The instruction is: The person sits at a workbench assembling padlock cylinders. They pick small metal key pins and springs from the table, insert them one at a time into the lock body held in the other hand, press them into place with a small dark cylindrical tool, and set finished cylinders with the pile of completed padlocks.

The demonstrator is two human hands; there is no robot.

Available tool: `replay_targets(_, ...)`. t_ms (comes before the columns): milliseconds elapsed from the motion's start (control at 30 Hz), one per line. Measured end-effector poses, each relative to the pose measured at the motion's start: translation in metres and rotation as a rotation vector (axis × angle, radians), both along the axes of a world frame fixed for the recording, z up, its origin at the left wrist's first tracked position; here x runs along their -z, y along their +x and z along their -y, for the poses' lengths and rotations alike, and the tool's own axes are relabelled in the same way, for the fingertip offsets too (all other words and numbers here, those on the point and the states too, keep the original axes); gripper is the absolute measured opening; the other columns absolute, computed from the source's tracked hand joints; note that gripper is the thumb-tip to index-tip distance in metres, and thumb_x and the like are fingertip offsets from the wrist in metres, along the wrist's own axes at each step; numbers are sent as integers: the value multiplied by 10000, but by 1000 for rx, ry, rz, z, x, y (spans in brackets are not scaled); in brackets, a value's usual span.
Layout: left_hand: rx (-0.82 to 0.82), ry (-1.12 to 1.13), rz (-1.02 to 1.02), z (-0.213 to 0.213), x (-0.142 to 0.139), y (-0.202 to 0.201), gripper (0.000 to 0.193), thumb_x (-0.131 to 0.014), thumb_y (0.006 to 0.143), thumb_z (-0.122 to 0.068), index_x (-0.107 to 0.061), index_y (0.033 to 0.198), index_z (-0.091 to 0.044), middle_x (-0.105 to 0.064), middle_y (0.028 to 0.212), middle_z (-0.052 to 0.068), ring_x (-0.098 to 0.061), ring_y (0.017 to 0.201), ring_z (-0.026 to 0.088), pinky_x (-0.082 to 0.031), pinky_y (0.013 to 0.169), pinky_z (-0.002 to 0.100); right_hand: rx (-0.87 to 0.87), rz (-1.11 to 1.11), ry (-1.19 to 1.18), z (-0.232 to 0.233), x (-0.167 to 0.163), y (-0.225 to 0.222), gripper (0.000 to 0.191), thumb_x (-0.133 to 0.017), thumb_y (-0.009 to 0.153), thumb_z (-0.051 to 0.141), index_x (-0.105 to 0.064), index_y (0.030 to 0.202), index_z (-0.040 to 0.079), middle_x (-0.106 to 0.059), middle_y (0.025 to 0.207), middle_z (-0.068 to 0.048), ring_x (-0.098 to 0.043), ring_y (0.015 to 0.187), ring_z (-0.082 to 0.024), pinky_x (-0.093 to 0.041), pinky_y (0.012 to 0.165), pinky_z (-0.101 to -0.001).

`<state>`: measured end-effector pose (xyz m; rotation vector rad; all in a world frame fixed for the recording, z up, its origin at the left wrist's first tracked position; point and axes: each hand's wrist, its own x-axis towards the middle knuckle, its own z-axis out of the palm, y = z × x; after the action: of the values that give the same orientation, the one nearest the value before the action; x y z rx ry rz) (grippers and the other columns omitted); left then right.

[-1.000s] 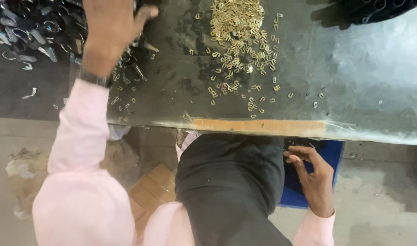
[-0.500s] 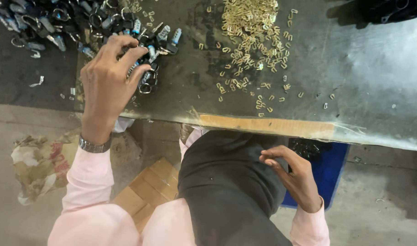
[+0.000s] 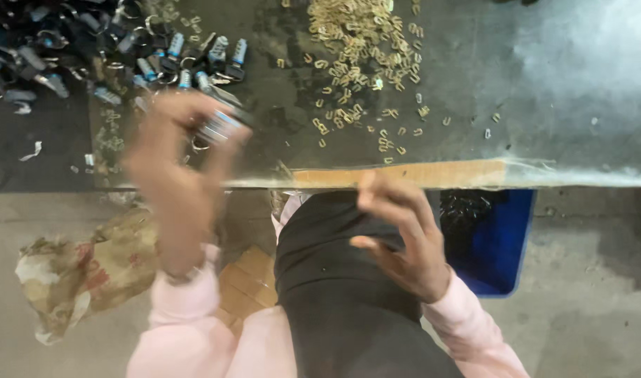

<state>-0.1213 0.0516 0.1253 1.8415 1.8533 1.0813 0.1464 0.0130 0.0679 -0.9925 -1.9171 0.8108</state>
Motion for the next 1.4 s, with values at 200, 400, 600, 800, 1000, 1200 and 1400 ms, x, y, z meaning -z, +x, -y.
replay_targets(200, 358, 111, 193, 18, 22, 50, 281, -815, 909, -186, -570, 1010, -90, -689, 1104, 124, -704, 1004, 296, -563, 838, 325, -156, -17, -503, 21, 51, 3, 119, -629, 1101, 140, -711, 1181, 107, -657, 958, -35, -617, 880, -152, -540, 830, -306)
replay_targets(400, 263, 71, -301, 22, 73, 38, 531, -829, 823, -431, -733, 1217, -90, -611, 1029, 56, -577, 918, 257, -406, 882, 436, 152, -669, -815, 57, 75, 10, 302, -531, 1005, -30, -503, 1298, 37, -558, 971, -52, -544, 940, -128, -464, 866, -300)
replay_targets(600, 245, 112, -384, 45, 108, 48, 372, -837, 871, -380, -755, 1143, -141, -595, 1062, 6, -570, 1015, 235, -328, 955, 424, 37, -574, -698, 45, 59, 20, 368, -411, 1056, -32, -521, 1407, -45, -509, 1133, -84, -576, 1088, -178, -556, 1056, -361)
replay_targets(800, 291, 86, -51, 58, 106, 56, 172, -848, 869, -76, -725, 979, -125, -688, 1008, -42, -646, 925, 164, -417, 940, 372, 122, -672, -958, 33, 56, 26, 500, -615, 966, -11, -536, 1459, -41, -710, 1076, -201, -729, 878, -256, -594, 841, -371)
replay_targets(1000, 266, -292, 837, 57, 87, 82, 173, -728, 927, 96, -692, 1060, -9, -687, 1034, 67, -629, 895, 92, -501, 754, 229, 92, -989, -927, 36, 69, 18, 280, -659, 1024, 197, -501, 1180, 28, -613, 1152, -90, -679, 867, -201, -631, 731, -377)
replay_targets(1200, 333, -320, 742, 44, 78, 105, 239, -716, 904, 93, -678, 1123, 6, -717, 988, 61, -697, 825, 97, -557, 736, 229, 129, -1044, -923, 41, 72, 19, 377, -750, 993, 262, -534, 1201, 33, -615, 1053, -85, -667, 982, -196, -576, 898, -367)
replay_targets(1400, 398, -282, 704, 39, 85, 109, 166, -729, 920, 97, -702, 1053, 1, -718, 991, 71, -717, 847, 106, -595, 723, 237, 104, -951, -982, 39, 66, 24, 295, -779, 975, 120, -539, 1120, 29, -626, 1079, -104, -636, 1045, -199, -549, 925, -392)
